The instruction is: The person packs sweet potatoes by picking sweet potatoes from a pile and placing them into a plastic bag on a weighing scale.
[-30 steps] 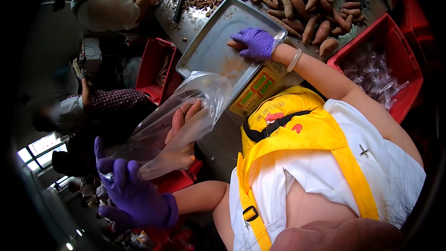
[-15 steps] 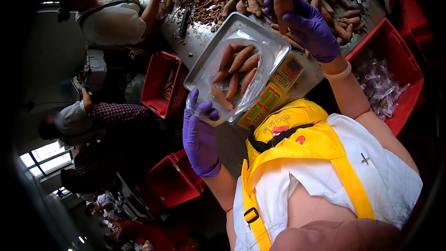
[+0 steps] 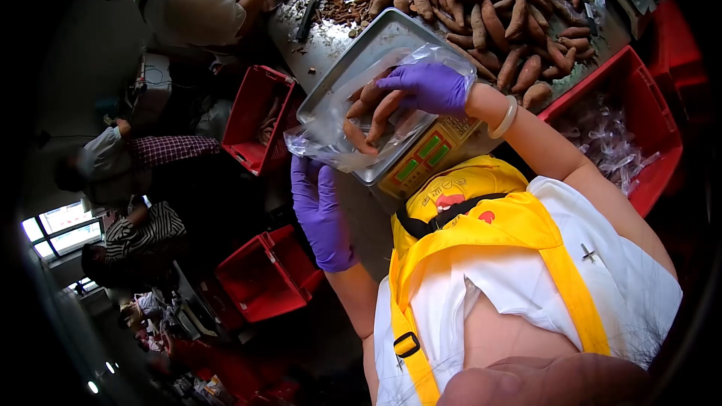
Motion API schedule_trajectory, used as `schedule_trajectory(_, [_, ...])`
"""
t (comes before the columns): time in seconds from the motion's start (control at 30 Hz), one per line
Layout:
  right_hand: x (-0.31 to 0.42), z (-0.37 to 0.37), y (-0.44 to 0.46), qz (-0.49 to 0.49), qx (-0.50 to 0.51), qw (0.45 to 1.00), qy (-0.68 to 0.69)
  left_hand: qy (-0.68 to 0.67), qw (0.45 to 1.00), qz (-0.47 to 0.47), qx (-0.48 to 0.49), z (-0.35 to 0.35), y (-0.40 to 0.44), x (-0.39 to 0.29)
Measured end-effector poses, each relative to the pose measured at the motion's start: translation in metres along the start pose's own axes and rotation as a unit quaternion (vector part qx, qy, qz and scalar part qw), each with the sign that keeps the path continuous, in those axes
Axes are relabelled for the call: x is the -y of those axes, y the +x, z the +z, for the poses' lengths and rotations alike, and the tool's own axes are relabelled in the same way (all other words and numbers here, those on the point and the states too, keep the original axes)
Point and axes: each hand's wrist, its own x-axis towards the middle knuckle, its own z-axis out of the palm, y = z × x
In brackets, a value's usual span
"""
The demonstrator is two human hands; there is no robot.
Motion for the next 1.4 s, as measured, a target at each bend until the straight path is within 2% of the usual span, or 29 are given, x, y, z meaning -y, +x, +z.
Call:
schedule_trajectory(0.07, [0.003, -0.001, 0.002, 0.0, -0.014, 1.0, -0.011, -0.009, 1.0, 0.011, -0.002, -0.002, 0.002, 0.006])
schedule_trajectory(0.13, [0.007, -0.001, 0.014, -0.068, 0.012, 0.995, 0.072, 0.004, 0.997, 0.08, -0.018, 0.006, 0.008, 0.007])
schedule_trajectory(0.17, [0.005, 0.007, 0.022, -0.068, 0.011, 0.995, 0.073, 0.013, 0.996, 0.09, -0.025, 0.017, 0.009, -0.001])
schedule_trajectory(0.2, [0.0, 0.024, 0.033, -0.104, 0.044, 0.992, -0.052, 0.014, 0.995, 0.091, -0.024, 0.022, 0.01, 0.0])
schedule_trajectory(0.23, [0.001, 0.039, 0.047, -0.1, 0.07, 0.984, -0.131, 0.202, 0.964, 0.16, -0.061, 0.026, 0.012, 0.0])
schedule_trajectory(0.27, [0.001, 0.054, 0.061, -0.1, 0.098, 0.968, -0.21, 0.382, 0.891, 0.225, -0.097, 0.029, 0.015, -0.001])
schedule_trajectory(0.3, [0.002, 0.068, 0.077, -0.086, 0.147, 0.946, -0.274, 0.457, 0.841, 0.266, -0.113, 0.033, 0.021, 0.0])
schedule_trajectory(0.33, [0.002, 0.078, 0.088, -0.07, 0.195, 0.918, -0.338, 0.459, 0.841, 0.267, -0.106, 0.035, 0.028, 0.005])
schedule_trajectory(0.43, [-0.002, 0.095, 0.099, -0.086, 0.17, 0.918, -0.347, 0.189, 0.974, 0.12, -0.038, 0.03, 0.043, 0.029])
schedule_trajectory(0.47, [-0.003, 0.099, 0.104, -0.095, 0.164, 0.916, -0.352, 0.048, 0.993, 0.11, -0.014, 0.026, 0.048, 0.04])
schedule_trajectory(0.53, [0.008, 0.095, 0.102, -0.109, 0.161, 0.913, -0.358, -0.064, 0.998, 0.011, -0.024, 0.028, 0.039, 0.016])
schedule_trajectory(0.6, [0.01, 0.066, 0.089, -0.095, 0.19, 0.927, -0.309, -0.088, 0.996, 0.001, -0.008, 0.009, 0.039, 0.011])
schedule_trajectory(0.67, [0.007, 0.043, 0.079, -0.117, 0.091, 0.982, -0.119, -0.137, 0.991, -0.001, -0.003, 0.009, 0.04, 0.002])
schedule_trajectory(0.7, [0.012, 0.021, 0.068, -0.119, 0.061, 0.991, 0.017, -0.156, 0.988, -0.001, -0.009, 0.013, 0.039, -0.005])
schedule_trajectory(0.73, [0.019, -0.005, 0.057, -0.118, 0.027, 0.981, 0.152, -0.173, 0.985, 0.001, -0.014, 0.014, 0.041, -0.009])
schedule_trajectory(0.77, [0.021, -0.031, 0.047, -0.064, 0.031, 0.965, 0.252, -0.198, 0.979, -0.012, 0.037, 0.007, 0.046, -0.004])
schedule_trajectory(0.8, [0.019, -0.053, 0.038, -0.01, 0.032, 0.937, 0.348, -0.202, 0.979, -0.008, 0.038, 0.007, 0.048, -0.008])
schedule_trajectory(0.87, [-0.004, -0.083, 0.025, -0.009, -0.068, 0.864, 0.499, -0.216, 0.971, -0.026, 0.101, 0.011, 0.05, -0.023])
schedule_trajectory(0.9, [-0.017, -0.094, 0.021, 0.031, -0.141, 0.863, 0.484, -0.268, 0.952, -0.034, 0.142, 0.007, 0.051, -0.033])
schedule_trajectory(0.93, [-0.028, -0.101, 0.018, 0.073, -0.215, 0.854, 0.468, -0.249, 0.956, -0.045, 0.149, 0.002, 0.05, -0.049])
schedule_trajectory(1.0, [-0.064, -0.095, 0.01, 0.142, -0.344, 0.834, 0.407, -0.212, 0.967, 0.013, 0.139, -0.001, 0.036, -0.083])
schedule_trajectory(1.07, [-0.074, -0.085, 0.005, 0.21, -0.321, 0.866, 0.321, -0.192, 0.968, 0.066, 0.148, -0.014, 0.02, -0.106])
schedule_trajectory(1.1, [-0.086, -0.071, 0.006, 0.187, -0.288, 0.907, 0.243, -0.177, 0.97, 0.103, 0.128, -0.018, 0.008, -0.119])
schedule_trajectory(1.13, [-0.08, -0.062, 0.008, 0.229, -0.211, 0.946, 0.086, -0.16, 0.972, 0.136, 0.107, -0.023, -0.005, -0.13])
schedule_trajectory(1.23, [-0.059, -0.022, 0.026, 0.184, -0.031, 0.979, -0.085, -0.161, 0.967, 0.186, 0.071, -0.044, -0.033, -0.144])
schedule_trajectory(1.27, [-0.059, -0.01, 0.033, 0.199, 0.002, 0.978, -0.057, -0.156, 0.966, 0.194, 0.069, -0.051, -0.04, -0.147])
schedule_trajectory(1.33, [-0.058, 0.008, 0.044, 0.197, 0.003, 0.976, -0.097, -0.116, 0.972, 0.198, 0.04, -0.061, -0.052, -0.145])
schedule_trajectory(1.37, [-0.06, 0.011, 0.044, 0.193, 0.008, 0.977, -0.095, -0.073, 0.978, 0.196, -0.019, -0.069, -0.059, -0.142])
schedule_trajectory(1.4, [-0.064, 0.014, 0.041, 0.167, -0.041, 0.982, -0.082, -0.032, 0.978, 0.191, -0.078, -0.078, -0.067, -0.137])
